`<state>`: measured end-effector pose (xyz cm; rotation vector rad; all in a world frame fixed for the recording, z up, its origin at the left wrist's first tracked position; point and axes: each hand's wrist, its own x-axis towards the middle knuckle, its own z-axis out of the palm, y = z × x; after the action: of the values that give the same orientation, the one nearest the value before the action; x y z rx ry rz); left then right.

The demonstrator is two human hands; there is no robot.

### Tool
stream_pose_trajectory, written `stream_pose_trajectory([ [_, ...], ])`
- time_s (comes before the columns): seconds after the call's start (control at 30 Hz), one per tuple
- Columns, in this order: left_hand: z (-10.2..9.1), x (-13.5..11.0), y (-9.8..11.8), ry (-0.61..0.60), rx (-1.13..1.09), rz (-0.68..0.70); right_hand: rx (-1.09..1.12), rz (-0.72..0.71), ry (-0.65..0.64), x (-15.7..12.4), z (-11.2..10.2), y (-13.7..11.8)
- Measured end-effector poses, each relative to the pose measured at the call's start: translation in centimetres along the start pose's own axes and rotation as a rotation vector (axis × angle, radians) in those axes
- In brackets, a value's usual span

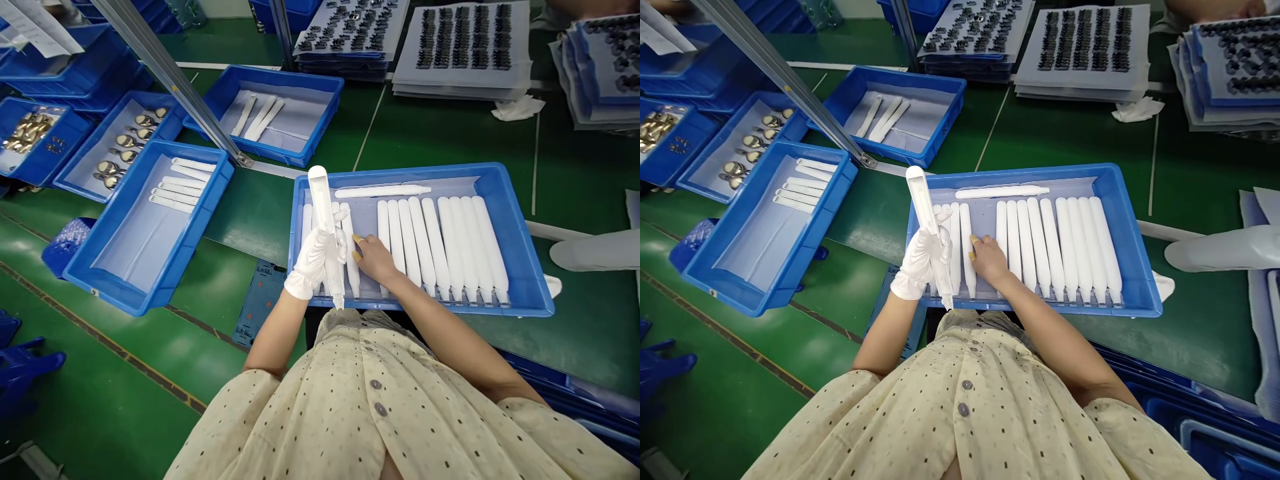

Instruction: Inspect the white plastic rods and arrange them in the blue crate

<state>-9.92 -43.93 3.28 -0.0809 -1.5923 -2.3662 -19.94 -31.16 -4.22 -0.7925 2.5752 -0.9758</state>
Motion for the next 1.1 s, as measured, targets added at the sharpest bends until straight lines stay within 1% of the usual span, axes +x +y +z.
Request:
stream_pose_trajectory([
  [0.03, 0.1, 0.2, -0.2, -0.004, 0.003, 0.005, 0.122, -0.037, 0.006, -0.5, -0.1, -0.1],
  [0.07, 0.3, 0.4, -0.3, -0.009, 0.010, 0.007, 0.309, -0.091, -0.028, -1.3, -0.1, -0.2],
  [0.1, 0.4, 0.5, -0.4, -0.012, 0.020, 0.012, 0.528, -0.151, -0.119, -2.2, 0.0, -0.4],
  [0.13, 0.5, 0.8, -0.4, -0.008, 0.037, 0.027, 0.735, -0.207, -0.262, -3.2, 0.3, -0.7],
  [0.17, 0.5, 1.1, -0.3, -0.009, 0.067, 0.047, 0.902, -0.249, -0.419, -4.3, 0.5, -0.9],
  [0.2, 0.4, 1.4, -0.2, -0.015, 0.116, 0.076, 1.020, -0.268, -0.535, -5.3, 0.8, -1.1],
  [0.23, 0.1, 1.9, 0.0, -0.024, 0.191, 0.107, 1.092, -0.266, -0.575, -6.1, 1.1, -1.1],
  [0.27, -0.3, 2.4, 0.0, -0.026, 0.292, 0.135, 1.123, -0.256, -0.533, -6.7, 1.3, -1.1],
  [0.3, -0.9, 3.1, 0.0, -0.018, 0.416, 0.156, 1.119, -0.237, -0.425, -7.1, 1.3, -0.9],
  [0.33, -1.6, 3.8, -0.3, -0.006, 0.554, 0.163, 1.072, -0.207, -0.290, -7.2, 1.2, -0.5],
  [0.37, -2.4, 4.5, -0.7, 0.009, 0.692, 0.160, 0.975, -0.164, -0.159, -7.1, 1.0, 0.0],
  [0.4, -3.1, 5.2, -1.3, 0.018, 0.821, 0.155, 0.833, -0.117, -0.054, -6.8, 0.7, 0.5],
  [0.43, -3.7, 5.8, -2.1, 0.003, 0.933, 0.152, 0.668, -0.069, 0.025, -6.5, 0.4, 1.1],
  [0.5, -4.4, 6.8, -4.1, -0.105, 1.094, 0.168, 0.366, 0.020, 0.107, -5.6, -0.1, 1.8],
  [0.57, -4.4, 7.3, -6.0, -0.257, 1.193, 0.196, 0.166, 0.086, 0.102, -5.0, -0.2, 1.9],
  [0.63, -3.9, 7.5, -7.5, -0.355, 1.282, 0.203, 0.033, 0.116, 0.050, -4.7, 0.1, 1.5],
  [0.7, -3.5, 7.5, -8.3, -0.384, 1.400, 0.181, -0.085, 0.110, -0.011, -4.8, 0.5, 0.7],
  [0.8, -3.5, 7.5, -8.7, -0.370, 1.580, 0.147, -0.223, 0.072, -0.081, -5.3, 0.5, -0.2],
  [0.9, -4.1, 7.3, -8.7, -0.389, 1.692, 0.149, -0.296, 0.016, -0.094, -4.7, -1.1, -0.2],
  [0.93, -4.2, 7.3, -8.8, -0.399, 1.716, 0.150, -0.304, 0.005, -0.090, -3.9, -2.0, 0.1],
  [1.0, -4.3, 7.1, -8.9, -0.410, 1.751, 0.136, -0.285, -0.005, -0.046, -1.4, -4.1, 1.1],
  [1.1, -3.8, 6.9, -9.0, -0.391, 1.778, 0.089, -0.221, -0.055, 0.114, 4.1, -6.9, 3.4],
])
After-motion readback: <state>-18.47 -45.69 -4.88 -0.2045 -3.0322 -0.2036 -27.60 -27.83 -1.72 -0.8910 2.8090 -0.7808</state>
